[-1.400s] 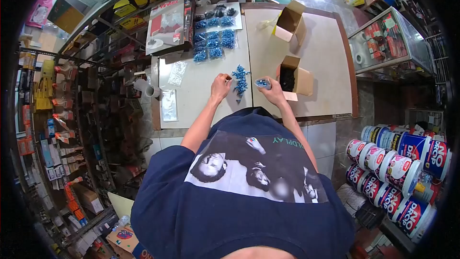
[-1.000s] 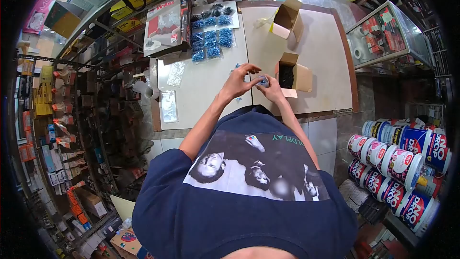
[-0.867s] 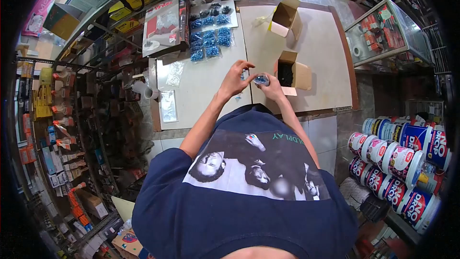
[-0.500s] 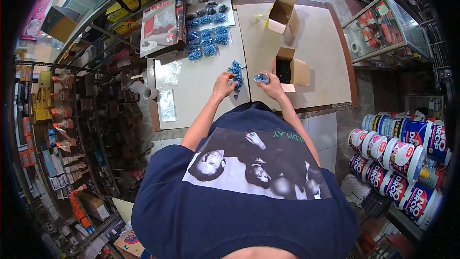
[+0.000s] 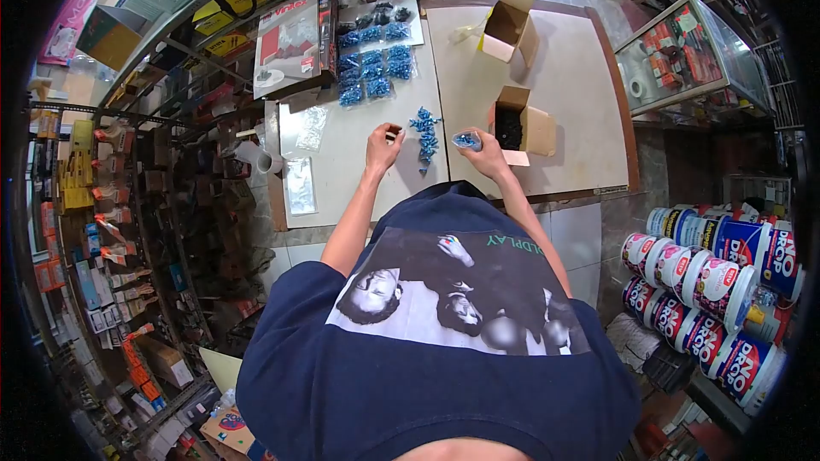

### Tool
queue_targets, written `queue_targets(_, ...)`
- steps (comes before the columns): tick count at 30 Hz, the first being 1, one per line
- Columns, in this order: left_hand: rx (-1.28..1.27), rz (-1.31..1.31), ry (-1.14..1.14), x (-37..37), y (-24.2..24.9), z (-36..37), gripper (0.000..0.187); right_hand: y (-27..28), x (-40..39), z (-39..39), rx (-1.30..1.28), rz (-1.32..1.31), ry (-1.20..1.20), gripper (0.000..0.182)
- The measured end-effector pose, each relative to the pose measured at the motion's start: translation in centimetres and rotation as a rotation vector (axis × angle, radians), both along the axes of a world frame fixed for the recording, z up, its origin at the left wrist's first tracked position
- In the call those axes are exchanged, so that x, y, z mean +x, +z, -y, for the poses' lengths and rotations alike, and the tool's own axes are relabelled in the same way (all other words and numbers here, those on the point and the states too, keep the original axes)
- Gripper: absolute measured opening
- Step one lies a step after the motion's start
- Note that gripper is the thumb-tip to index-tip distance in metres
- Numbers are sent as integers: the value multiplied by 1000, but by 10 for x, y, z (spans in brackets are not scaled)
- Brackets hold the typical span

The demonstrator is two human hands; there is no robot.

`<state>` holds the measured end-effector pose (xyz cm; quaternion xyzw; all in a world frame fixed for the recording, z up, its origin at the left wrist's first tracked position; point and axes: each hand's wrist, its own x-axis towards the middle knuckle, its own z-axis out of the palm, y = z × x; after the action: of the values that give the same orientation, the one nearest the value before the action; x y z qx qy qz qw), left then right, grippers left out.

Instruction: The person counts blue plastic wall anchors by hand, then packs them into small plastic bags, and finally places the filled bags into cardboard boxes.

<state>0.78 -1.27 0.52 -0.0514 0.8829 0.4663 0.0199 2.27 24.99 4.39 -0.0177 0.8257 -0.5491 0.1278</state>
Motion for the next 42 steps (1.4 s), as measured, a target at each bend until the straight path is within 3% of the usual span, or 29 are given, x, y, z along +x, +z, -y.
queue_targets(3,130,31,34,-9,52,-23,24,1,-2,2,-5,-1,16,38)
queue_targets(6,243,-32,-79,-15,84,-45,26,-4,-4,4,-9,16,7,38)
queue_targets(12,321,20,-530,-18,112,-68,31,-2,-3,4,25,-21,-33,37)
queue_targets(15,356,175,-384,-24,99,-65,32,1,-1,-1,-7,11,-6,36)
queue_targets(17,319,117,-347,-32,68,-55,32,8,5,-2,-18,-42,-59,33)
queue_targets(19,34,-15,-223,-40,40,-45,35,14,8,-4,-18,-30,-53,32)
queue_targets(21,2,8,-223,-47,12,-35,36,13,9,-6,-6,-20,-60,31)
queue_targets(23,-122,-158,-265,-49,-17,-28,39,8,10,-8,11,-28,-38,31)
queue_targets(25,-112,-74,-293,-50,-26,-25,43,5,13,-9,-10,-41,-66,31)
queue_targets(28,-313,-84,-352,-44,-31,-23,37,2,17,-12,-34,-34,-84,30)
queue_targets(33,-250,-77,-264,-37,-35,-18,34,16,23,-12,-23,13,-119,28)
queue_targets(38,-82,99,-156,-23,-19,-8,36,20,23,-5,4,4,-122,29)
queue_targets(42,63,34,-162,-21,3,-8,37,14,20,1,7,14,-93,30)
